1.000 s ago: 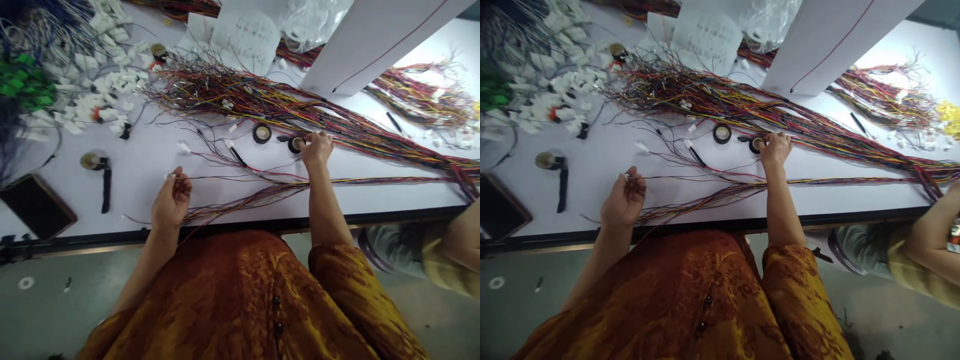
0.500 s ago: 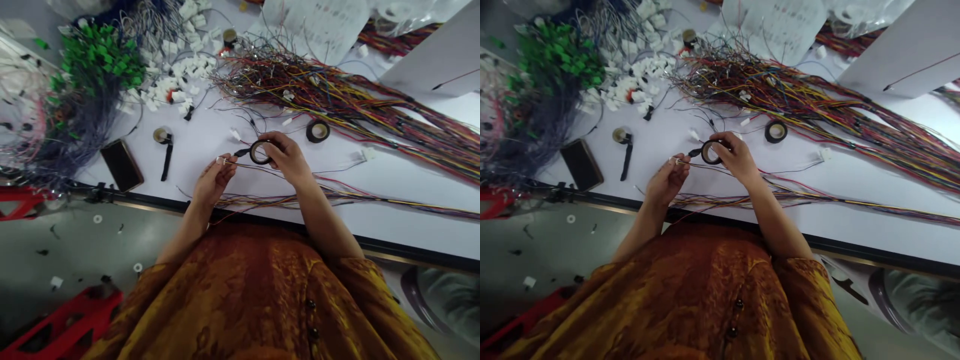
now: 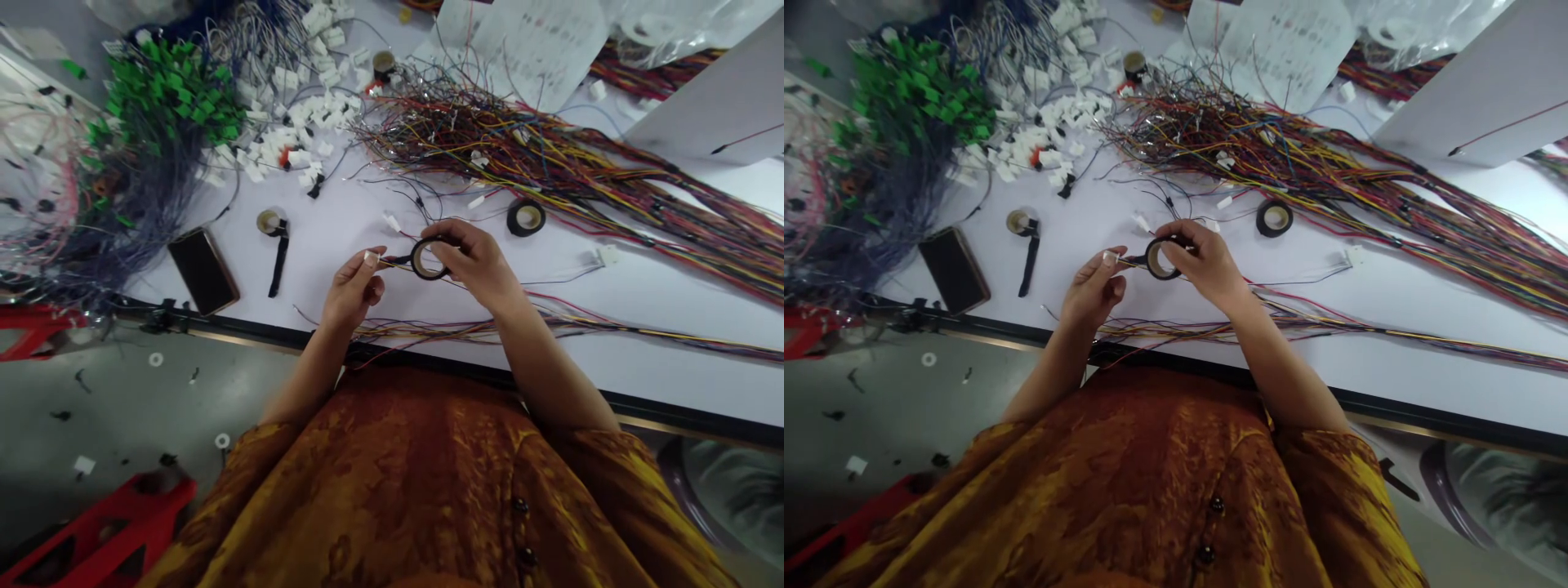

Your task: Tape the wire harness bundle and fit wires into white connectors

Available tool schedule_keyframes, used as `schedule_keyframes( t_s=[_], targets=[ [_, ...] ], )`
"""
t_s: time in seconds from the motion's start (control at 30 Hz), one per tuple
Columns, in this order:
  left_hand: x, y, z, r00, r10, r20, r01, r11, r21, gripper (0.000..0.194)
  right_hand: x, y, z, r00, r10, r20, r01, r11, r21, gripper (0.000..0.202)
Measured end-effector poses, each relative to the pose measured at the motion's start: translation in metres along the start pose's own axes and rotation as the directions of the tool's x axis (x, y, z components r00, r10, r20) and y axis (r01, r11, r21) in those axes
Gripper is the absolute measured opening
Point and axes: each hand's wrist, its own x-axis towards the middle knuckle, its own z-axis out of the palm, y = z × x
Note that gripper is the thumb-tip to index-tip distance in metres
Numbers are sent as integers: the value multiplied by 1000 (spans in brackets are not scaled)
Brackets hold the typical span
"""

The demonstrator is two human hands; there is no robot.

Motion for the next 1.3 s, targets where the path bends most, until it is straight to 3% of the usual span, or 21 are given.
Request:
schedule_keyframes(
  t_s=[0.13, 0.23, 0.3, 0.37, 0.4, 0.47, 0.53, 0.6, 0.67, 0.73, 0.8, 0.87, 0.93, 1.0, 1.07, 1.13, 1.17, 1.2, 1.3],
  targets=[
    [1, 5, 3, 1000, 1, -12, -1, 999, -34, 31, -44, 1, 25, 984, -138, 110, 160, 961, -224, 29],
    [1, 8, 4, 1000, 13, -8, -14, 999, -41, 31, -61, 12, 41, 959, -179, 220, 237, 933, -273, 21],
    [-1, 11, 5, 996, 82, 32, -81, 997, -17, 33, -52, 17, 43, 986, -137, 91, 152, 972, -181, 18],
    [-6, 15, 6, 976, 190, 106, -199, 977, 80, 32, -30, 17, 38, 998, 30, -61, -30, 1000, 10, 26],
    [-10, 17, 6, 960, 232, 158, -256, 954, 153, 30, -18, 15, 35, 987, 142, -71, -134, 985, 106, 30],
    [-18, 22, 5, 927, 269, 261, -341, 893, 294, 25, 4, 10, 29, 946, 320, 49, -322, 914, 247, 33],
    [-24, 27, 2, 912, 259, 318, -371, 853, 367, 22, 19, 9, 26, 902, 379, 209, -431, 832, 349, 29],
    [-27, 28, 0, 910, 251, 331, -369, 854, 368, 22, 27, 12, 25, 884, 374, 280, -466, 753, 466, 22],
    [-25, 24, -3, 913, 253, 319, -354, 881, 315, 24, 30, 18, 25, 885, 384, 263, -464, 709, 531, 10],
    [-21, 18, -4, 919, 276, 281, -342, 913, 221, 26, 31, 22, 22, 899, 395, 189, -434, 746, 505, 3],
    [-16, 12, -4, 930, 293, 222, -326, 936, 133, 28, 29, 22, 17, 942, 332, 48, -321, 852, 415, 9],
    [-11, 8, -4, 947, 269, 176, -288, 953, 91, 30, 18, 18, 12, 977, 155, -148, -114, 960, 257, 14],
    [-8, 7, -3, 966, 218, 143, -230, 971, 73, 30, -1, 16, 11, 966, -75, -248, 86, 996, 34, 16],
    [-5, 8, -3, 983, 147, 111, -154, 986, 62, 31, -26, 19, 15, 950, -270, -159, 241, 954, -181, 14],
    [-4, 10, -2, 995, 66, 71, -70, 996, 46, 32, -48, 25, 21, 916, -390, 88, 398, 863, -311, 11],
    [-4, 11, -1, 998, 21, 51, -22, 1000, 19, 33, -58, 29, 26, 853, -438, 284, 516, 786, -340, 13],
    [-4, 12, 0, 998, 22, 55, -22, 1000, 6, 33, -57, 29, 27, 844, -445, 300, 530, 777, -338, 16],
    [-5, 13, 1, 997, 38, 69, -38, 999, -3, 33, -53, 28, 27, 864, -436, 253, 501, 796, -339, 18],
    [-8, 16, 6, 981, 143, 131, -143, 990, -10, 31, -27, 18, 25, 961, -276, -3, 261, 912, -317, 31]
  ],
)
